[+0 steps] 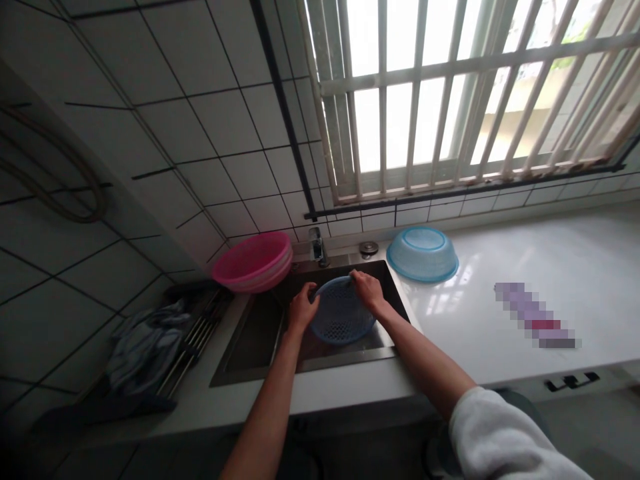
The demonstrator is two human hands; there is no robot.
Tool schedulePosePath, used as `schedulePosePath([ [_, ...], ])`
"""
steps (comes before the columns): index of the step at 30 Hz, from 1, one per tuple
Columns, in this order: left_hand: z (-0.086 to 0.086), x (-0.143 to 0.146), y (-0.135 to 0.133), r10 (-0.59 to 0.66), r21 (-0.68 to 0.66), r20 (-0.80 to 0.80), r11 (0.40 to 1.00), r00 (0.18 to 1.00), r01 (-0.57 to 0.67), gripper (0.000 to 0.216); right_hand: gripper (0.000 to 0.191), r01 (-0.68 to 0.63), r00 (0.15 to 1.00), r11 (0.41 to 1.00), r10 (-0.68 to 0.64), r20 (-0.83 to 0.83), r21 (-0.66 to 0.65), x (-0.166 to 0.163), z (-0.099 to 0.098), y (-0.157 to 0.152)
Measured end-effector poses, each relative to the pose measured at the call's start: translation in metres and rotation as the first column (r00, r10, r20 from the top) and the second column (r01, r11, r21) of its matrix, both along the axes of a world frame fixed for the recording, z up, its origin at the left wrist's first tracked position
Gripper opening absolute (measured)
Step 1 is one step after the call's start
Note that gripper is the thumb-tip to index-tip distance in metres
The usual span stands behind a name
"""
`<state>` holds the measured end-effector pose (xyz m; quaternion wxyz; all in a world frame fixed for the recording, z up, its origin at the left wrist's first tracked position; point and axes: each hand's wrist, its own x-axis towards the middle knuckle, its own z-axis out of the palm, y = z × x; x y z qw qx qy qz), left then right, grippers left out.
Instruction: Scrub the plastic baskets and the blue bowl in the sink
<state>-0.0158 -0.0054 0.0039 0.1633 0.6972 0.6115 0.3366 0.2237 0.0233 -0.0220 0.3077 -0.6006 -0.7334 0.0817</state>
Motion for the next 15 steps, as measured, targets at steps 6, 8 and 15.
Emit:
schedulePosePath([
  [6,0.003,0.013,0.001,-0.088,-0.019,-0.010,0.996,0.996,0.088,0.051,0.021,-0.324,0.940,0.932,0.296,0.172,0.165,-0.031,0.002,-0.008],
  [8,0.006,0.016,-0.001,-0.051,-0.082,-0.095,0.996,0.994,0.043,0.047,0.020,-0.346,0.933,0.915,0.313,0.177,0.208,-0.035,0.003,-0.008],
  [15,0.012,0.011,-0.004,0.118,-0.062,-0.132,0.990,0.984,-0.127,0.036,0.026,-0.073,0.997,0.986,0.077,-0.021,0.153,-0.013,0.003,0.001],
])
